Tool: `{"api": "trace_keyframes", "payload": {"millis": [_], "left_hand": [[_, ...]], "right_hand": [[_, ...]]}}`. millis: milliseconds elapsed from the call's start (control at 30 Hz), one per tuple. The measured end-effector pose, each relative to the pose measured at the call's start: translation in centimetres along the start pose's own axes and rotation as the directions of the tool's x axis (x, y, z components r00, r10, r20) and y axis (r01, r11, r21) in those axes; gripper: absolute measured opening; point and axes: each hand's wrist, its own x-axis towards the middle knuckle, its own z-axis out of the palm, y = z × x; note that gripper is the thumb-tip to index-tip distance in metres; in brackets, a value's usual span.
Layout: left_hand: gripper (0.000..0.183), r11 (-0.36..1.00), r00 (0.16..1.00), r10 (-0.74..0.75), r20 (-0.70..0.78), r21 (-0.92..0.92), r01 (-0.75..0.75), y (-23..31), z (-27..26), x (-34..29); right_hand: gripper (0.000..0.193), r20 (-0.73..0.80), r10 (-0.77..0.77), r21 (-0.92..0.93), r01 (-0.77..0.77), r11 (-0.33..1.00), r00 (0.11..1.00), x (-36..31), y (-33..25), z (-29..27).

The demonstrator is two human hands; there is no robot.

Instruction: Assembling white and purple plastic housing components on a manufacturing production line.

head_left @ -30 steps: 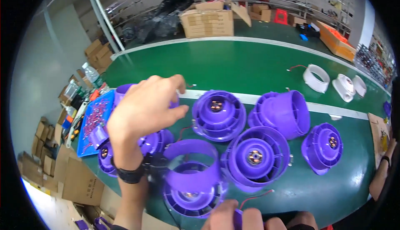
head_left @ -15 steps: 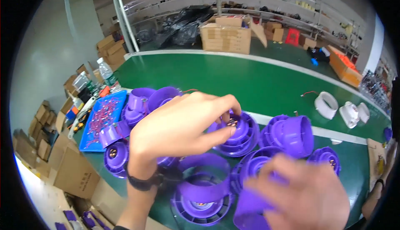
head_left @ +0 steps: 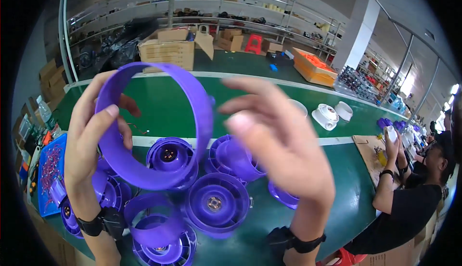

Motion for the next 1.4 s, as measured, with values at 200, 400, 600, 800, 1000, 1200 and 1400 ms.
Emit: {"api": "trace_keyframes", "payload": {"millis": [200, 400, 600, 800, 1000, 1200, 1400], "left_hand": [[0.057, 0.999, 0.998, 0.006, 0.058, 0.032, -0.008, 0.8, 0.3, 0.0], [0.049, 0.995, 0.962, -0.078, 0.263, 0.075, 0.06, 0.6, 1.4, -0.6], [0.032, 0.944, 0.993, -0.052, 0.108, 0.329, 0.013, 1.1, 0.4, -0.4], [0.052, 0.757, 0.953, 0.299, -0.053, 0.621, -0.203, -0.6, -1.6, -0.3], [0.043, 0.775, 0.967, 0.245, -0.065, 0.612, -0.156, 1.0, -3.2, -0.5], [0.034, 0.764, 0.976, 0.216, -0.035, 0.629, -0.146, -0.5, -3.8, -0.6], [0.034, 0.804, 0.977, 0.213, -0.026, 0.572, -0.16, 0.5, -3.5, -0.2]], "right_hand": [[0.044, -0.047, 0.162, -0.166, -0.167, 0.972, 0.986, -2.4, 4.1, -5.6], [0.074, 0.336, 0.235, 0.247, -0.326, 0.913, 0.912, -1.0, 2.5, -1.3], [0.072, 0.198, 0.135, 0.121, -0.161, 0.98, 0.971, -0.1, 0.5, 2.7], [0.037, 0.053, 0.377, -0.044, -0.375, 0.926, 0.925, 7.9, 6.2, 3.0], [0.052, -0.046, 0.626, -0.288, -0.61, 0.738, 0.778, 13.8, 24.3, -1.3], [0.066, -0.052, 0.666, -0.309, -0.646, 0.698, 0.744, 14.0, 21.8, 6.2], [0.058, 0.075, 0.278, -0.774, -0.12, 0.621, 0.958, 9.5, 15.6, 0.1]]}}
